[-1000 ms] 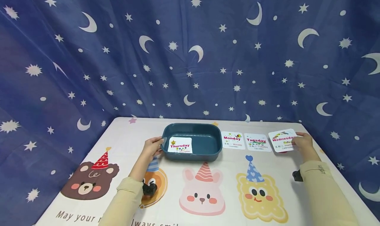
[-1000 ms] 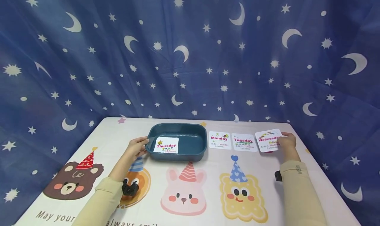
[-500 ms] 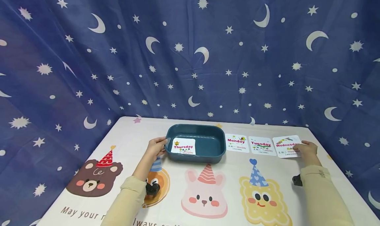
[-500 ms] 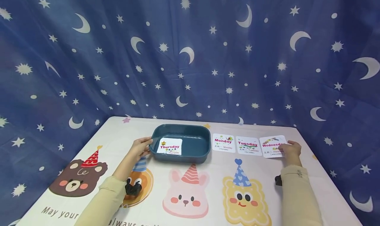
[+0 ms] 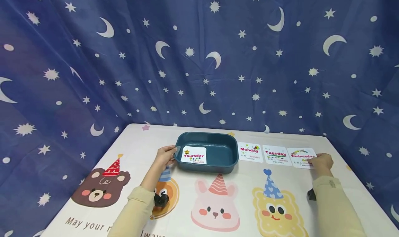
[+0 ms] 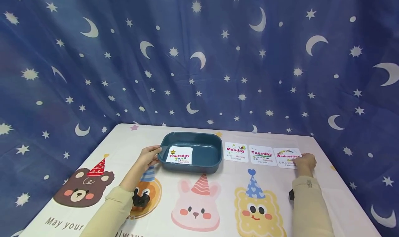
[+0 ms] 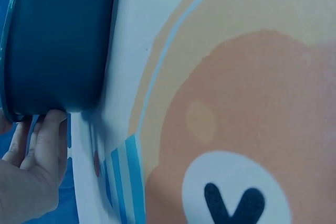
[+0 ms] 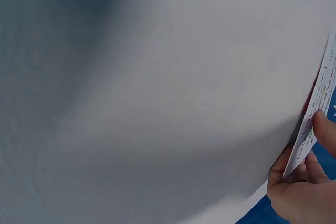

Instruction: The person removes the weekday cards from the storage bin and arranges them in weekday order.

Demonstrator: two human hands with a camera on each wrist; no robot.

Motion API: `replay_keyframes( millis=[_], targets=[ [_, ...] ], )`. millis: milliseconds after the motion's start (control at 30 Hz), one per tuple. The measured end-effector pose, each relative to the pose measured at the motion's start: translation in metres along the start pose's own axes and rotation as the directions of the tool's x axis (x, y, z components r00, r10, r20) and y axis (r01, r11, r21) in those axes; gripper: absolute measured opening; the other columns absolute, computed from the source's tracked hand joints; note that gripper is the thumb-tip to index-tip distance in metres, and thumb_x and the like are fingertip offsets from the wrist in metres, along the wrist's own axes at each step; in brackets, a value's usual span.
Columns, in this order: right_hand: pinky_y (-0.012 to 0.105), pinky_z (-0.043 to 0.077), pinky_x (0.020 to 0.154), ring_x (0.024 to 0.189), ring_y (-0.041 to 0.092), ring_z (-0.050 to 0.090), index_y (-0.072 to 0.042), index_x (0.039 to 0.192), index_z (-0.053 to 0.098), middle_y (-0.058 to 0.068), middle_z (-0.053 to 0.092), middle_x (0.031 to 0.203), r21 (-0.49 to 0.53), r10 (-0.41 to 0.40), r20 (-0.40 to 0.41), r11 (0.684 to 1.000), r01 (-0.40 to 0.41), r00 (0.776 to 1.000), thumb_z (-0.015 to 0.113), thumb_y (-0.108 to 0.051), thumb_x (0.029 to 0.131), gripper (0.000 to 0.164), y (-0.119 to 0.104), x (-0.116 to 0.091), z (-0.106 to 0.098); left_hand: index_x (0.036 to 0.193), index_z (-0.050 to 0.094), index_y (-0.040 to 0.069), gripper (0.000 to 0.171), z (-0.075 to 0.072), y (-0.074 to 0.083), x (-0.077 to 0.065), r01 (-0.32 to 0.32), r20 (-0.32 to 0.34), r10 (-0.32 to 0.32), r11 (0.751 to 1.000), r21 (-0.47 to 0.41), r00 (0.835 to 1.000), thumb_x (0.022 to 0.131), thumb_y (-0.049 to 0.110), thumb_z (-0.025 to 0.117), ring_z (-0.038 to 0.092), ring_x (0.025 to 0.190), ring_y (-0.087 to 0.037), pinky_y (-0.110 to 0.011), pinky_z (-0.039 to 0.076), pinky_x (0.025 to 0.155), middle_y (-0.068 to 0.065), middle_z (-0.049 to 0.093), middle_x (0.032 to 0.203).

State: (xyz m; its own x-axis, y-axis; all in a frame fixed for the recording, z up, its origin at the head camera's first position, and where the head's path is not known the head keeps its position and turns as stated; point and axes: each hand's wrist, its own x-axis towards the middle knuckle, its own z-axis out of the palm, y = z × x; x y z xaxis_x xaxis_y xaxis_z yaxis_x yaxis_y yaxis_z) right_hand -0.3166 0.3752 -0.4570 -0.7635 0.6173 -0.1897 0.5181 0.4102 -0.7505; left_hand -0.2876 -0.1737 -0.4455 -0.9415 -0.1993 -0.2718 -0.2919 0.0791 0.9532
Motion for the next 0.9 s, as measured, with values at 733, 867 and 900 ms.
replay_keyframes(
  millis=[733, 867, 900],
  targets=[
    [0.056, 0.031, 0.106, 0.126, 0.055, 0.026, 0.013, 0.135, 0.028, 0.041, 0.024, 0.133, -0.343, -0.035, 0.166, 0.935, 0.091, 0.985, 0.047, -0.018, 0.092, 0.057, 0.004, -0.002, -0.011, 0.133, 0.050, 0.000, 0.040, 0.003, 0.003, 0.002, 0.022, 0.030, -0.022, 1.000, -0.005, 0.999, 0.096, 0.015, 0.053, 0.064, 0.092, -0.020, -0.027, 0.058, 0.073, -0.023, 0.055, 0.127],
    [0.058, 0.019, 0.114, 0.136, 0.052, 0.015, 0.013, 0.143, 0.008, 0.036, 0.012, 0.147, -0.201, -0.020, 0.298, 0.976, 0.083, 0.954, 0.044, -0.024, 0.095, 0.070, 0.011, 0.003, -0.020, 0.134, 0.048, 0.000, 0.042, 0.000, 0.003, 0.001, 0.024, 0.034, -0.024, 1.000, -0.003, 0.999, 0.096, 0.016, 0.053, 0.064, 0.097, -0.022, -0.025, 0.058, 0.072, -0.022, 0.054, 0.129],
    [0.058, 0.017, 0.115, 0.137, 0.052, 0.013, 0.013, 0.144, 0.004, 0.036, 0.009, 0.149, -0.177, -0.020, 0.323, 0.981, 0.081, 0.946, 0.045, -0.025, 0.095, 0.074, 0.013, 0.003, -0.022, 0.135, 0.047, 0.000, 0.042, 0.000, 0.002, 0.000, 0.026, 0.039, -0.026, 1.000, -0.002, 0.999, 0.096, 0.016, 0.053, 0.063, 0.098, -0.022, -0.025, 0.058, 0.073, -0.023, 0.053, 0.129]
  ],
)
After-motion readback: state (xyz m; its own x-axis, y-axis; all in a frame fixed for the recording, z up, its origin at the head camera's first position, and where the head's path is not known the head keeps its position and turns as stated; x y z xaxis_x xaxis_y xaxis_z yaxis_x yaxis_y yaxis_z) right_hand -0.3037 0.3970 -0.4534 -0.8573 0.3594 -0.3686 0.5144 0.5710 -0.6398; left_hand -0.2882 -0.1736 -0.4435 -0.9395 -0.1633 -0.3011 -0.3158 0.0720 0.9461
